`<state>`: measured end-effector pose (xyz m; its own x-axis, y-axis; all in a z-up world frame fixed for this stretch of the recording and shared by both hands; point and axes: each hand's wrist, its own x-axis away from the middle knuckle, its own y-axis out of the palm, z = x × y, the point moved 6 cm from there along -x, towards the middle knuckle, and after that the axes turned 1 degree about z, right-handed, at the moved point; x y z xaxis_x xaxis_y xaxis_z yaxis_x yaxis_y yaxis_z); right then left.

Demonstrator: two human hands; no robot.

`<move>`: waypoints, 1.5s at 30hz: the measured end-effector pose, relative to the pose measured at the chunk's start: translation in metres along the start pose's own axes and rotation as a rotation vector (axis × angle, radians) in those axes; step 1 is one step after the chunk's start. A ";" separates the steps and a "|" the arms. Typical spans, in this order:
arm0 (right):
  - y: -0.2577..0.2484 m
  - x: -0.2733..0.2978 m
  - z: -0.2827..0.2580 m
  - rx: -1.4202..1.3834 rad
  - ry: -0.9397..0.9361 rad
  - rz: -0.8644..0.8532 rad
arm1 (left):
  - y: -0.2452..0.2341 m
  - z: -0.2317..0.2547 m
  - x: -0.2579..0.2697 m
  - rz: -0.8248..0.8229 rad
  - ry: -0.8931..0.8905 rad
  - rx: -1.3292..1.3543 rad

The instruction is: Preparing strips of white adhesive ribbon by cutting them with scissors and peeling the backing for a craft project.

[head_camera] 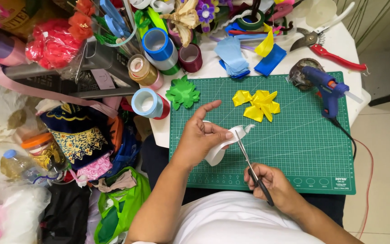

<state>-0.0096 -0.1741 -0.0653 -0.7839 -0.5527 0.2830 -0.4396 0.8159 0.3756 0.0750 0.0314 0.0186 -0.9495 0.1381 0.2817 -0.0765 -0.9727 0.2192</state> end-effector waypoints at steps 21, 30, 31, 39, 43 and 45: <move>-0.013 0.003 0.004 0.019 -0.017 0.043 | 0.006 -0.001 -0.004 -0.004 -0.046 -0.059; -0.015 0.006 0.006 0.007 0.026 0.054 | 0.008 0.002 -0.003 -0.025 -0.039 -0.065; -0.015 0.006 0.007 0.008 0.026 0.054 | 0.008 0.003 -0.003 -0.026 -0.039 -0.064; -0.017 0.008 0.009 0.022 0.053 0.081 | 0.007 0.002 -0.003 -0.034 -0.056 -0.027; -0.021 0.009 0.018 0.005 0.082 0.107 | 0.006 0.002 -0.002 -0.033 -0.063 -0.061; -0.022 0.009 0.020 0.010 0.084 0.096 | 0.006 0.002 -0.002 -0.037 -0.055 -0.052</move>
<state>-0.0162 -0.1934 -0.0885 -0.7832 -0.4840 0.3903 -0.3691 0.8671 0.3346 0.0774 0.0253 0.0215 -0.9277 0.1826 0.3257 -0.1280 -0.9749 0.1819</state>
